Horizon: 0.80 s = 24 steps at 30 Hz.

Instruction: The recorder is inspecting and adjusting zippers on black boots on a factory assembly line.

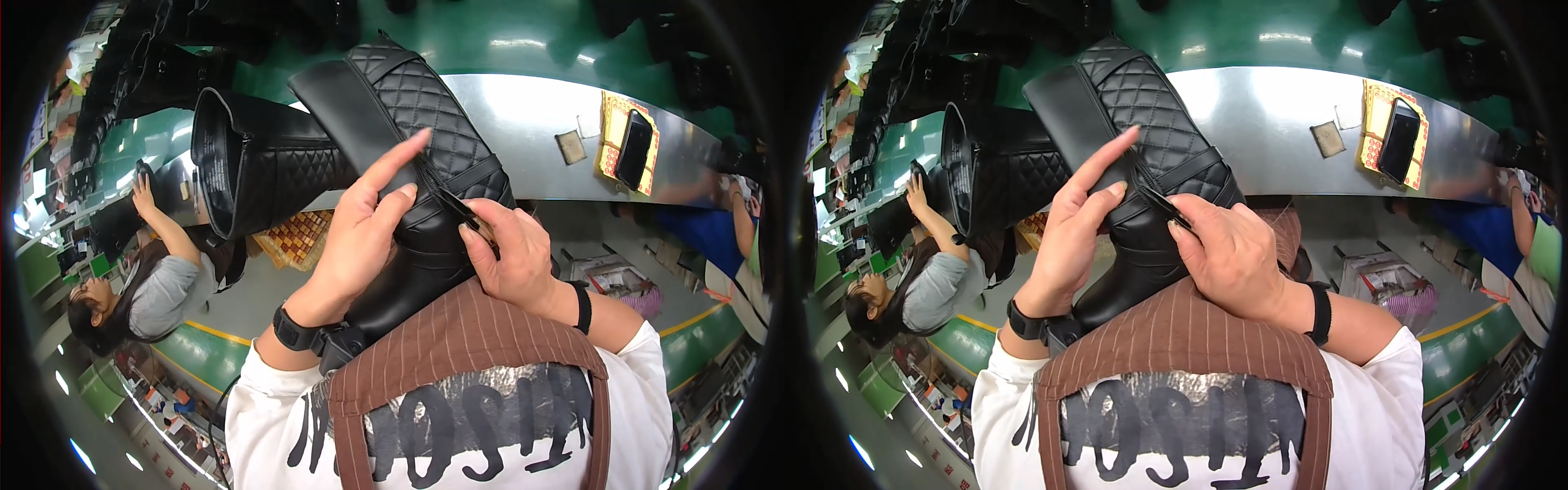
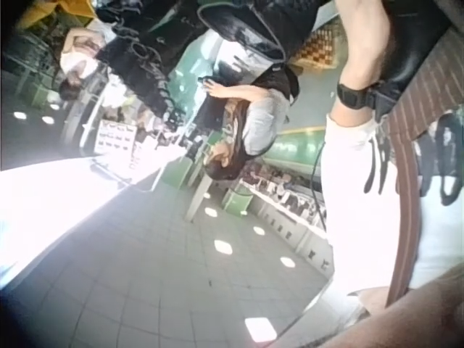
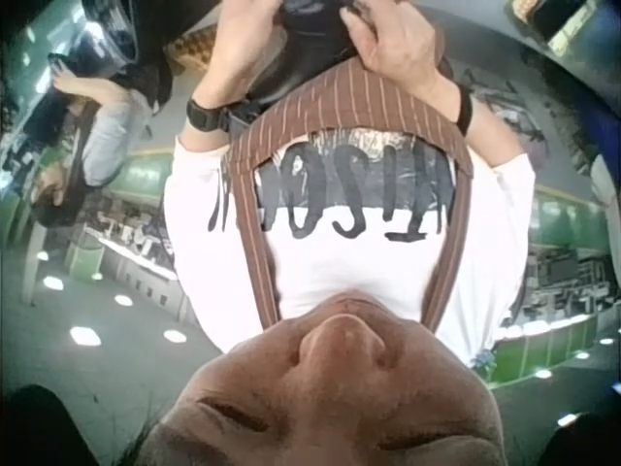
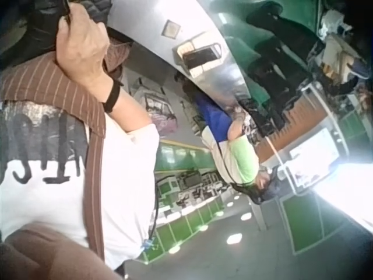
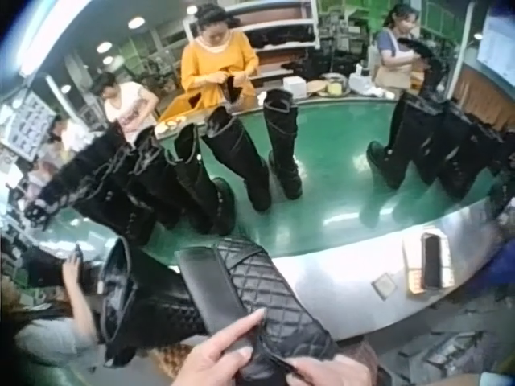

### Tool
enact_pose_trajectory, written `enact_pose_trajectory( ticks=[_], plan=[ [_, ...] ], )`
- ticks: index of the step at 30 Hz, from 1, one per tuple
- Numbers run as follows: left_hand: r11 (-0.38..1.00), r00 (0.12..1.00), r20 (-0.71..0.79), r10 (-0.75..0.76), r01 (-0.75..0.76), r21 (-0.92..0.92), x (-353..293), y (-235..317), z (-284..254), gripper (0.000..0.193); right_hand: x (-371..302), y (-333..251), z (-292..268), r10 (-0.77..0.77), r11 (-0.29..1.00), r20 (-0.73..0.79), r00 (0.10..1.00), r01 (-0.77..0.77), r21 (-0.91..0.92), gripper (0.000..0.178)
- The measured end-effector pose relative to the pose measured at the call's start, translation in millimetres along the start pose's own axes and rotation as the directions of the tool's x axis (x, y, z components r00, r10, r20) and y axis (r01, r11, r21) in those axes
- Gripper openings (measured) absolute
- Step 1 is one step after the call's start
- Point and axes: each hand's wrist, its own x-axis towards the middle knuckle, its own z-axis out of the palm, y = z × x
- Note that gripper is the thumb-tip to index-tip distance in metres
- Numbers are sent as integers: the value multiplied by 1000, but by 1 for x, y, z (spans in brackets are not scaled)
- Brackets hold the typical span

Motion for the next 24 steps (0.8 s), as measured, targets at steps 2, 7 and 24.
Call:
enact_pose_trajectory(
  ticks=[2,7,24],
  plan=[
    [994,997,58,46,-52,94,1,-1,-3,44,0,0,-1,17,1000,11,1000,-17,18,31],
    [989,995,34,-99,94,116,-7,0,-6,25,0,-3,-4,31,999,42,999,-32,16,30],
    [988,991,18,-132,130,85,-2,6,-5,18,5,-1,-12,42,999,49,998,-44,25,31]
  ],
)
